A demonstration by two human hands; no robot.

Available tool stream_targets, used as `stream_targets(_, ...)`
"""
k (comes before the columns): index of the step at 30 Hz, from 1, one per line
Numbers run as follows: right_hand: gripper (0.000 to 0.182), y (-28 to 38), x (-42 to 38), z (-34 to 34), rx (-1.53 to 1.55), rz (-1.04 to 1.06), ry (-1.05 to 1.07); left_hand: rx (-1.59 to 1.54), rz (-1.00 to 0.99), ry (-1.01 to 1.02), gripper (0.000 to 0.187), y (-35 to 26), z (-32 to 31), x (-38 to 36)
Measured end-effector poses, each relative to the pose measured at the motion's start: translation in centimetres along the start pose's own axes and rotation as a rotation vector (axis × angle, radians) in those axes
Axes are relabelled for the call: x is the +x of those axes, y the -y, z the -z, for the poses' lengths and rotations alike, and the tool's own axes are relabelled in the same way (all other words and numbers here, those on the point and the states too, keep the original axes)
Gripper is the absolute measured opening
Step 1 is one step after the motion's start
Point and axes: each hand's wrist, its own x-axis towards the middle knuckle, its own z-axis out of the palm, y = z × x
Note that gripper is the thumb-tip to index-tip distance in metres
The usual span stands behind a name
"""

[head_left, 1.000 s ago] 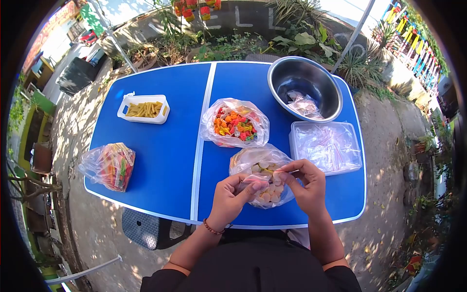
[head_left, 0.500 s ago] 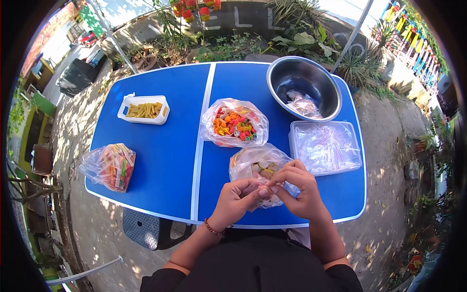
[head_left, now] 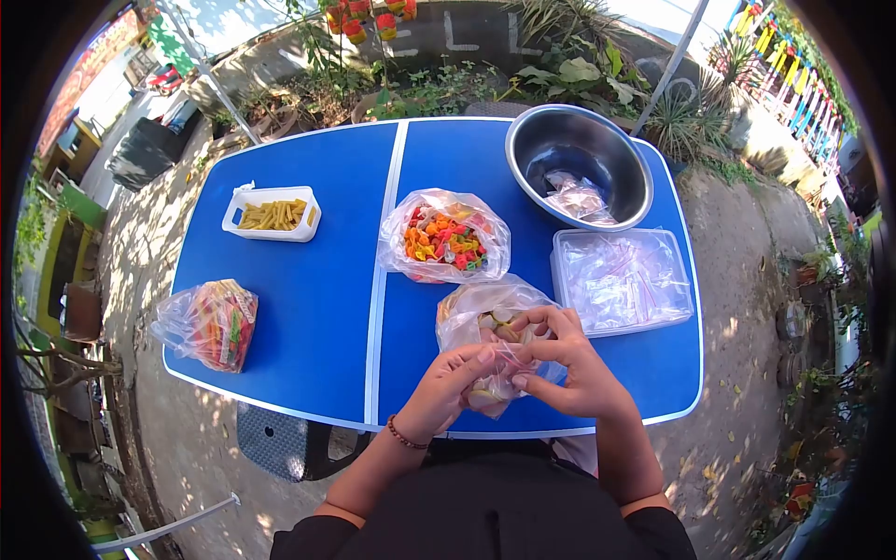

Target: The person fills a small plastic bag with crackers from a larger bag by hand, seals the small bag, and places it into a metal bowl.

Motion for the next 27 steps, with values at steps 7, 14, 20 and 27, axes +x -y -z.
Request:
stream_targets(7, 0.015, -0.5, -0.1, -0.1, 0.284, -0.083, -0.110, 0.307, -0.020, 0.007, 0.041, -0.4, -0.3, 0.0)
stream_targets(14, 0.015, -0.3, 0.0, 0.8, 0.082, 0.065, -0.025, 0.214, -0.008, 0.059, 0.038, 0.5, 0.4, 0.4)
stream_targets(20, 0.013, -2.1, -0.3, -0.3, 0.289, -0.278, -0.178, -0.062, -0.141, -0.077, 0.045, -0.1, -0.3, 1.0)
stream_targets(27, 0.031, -3.5, -1.0, -3.3, -0.468, -0.137, 0.057, -0.086, -0.173, -0.061, 0.048, -0.5, -0.6, 0.8)
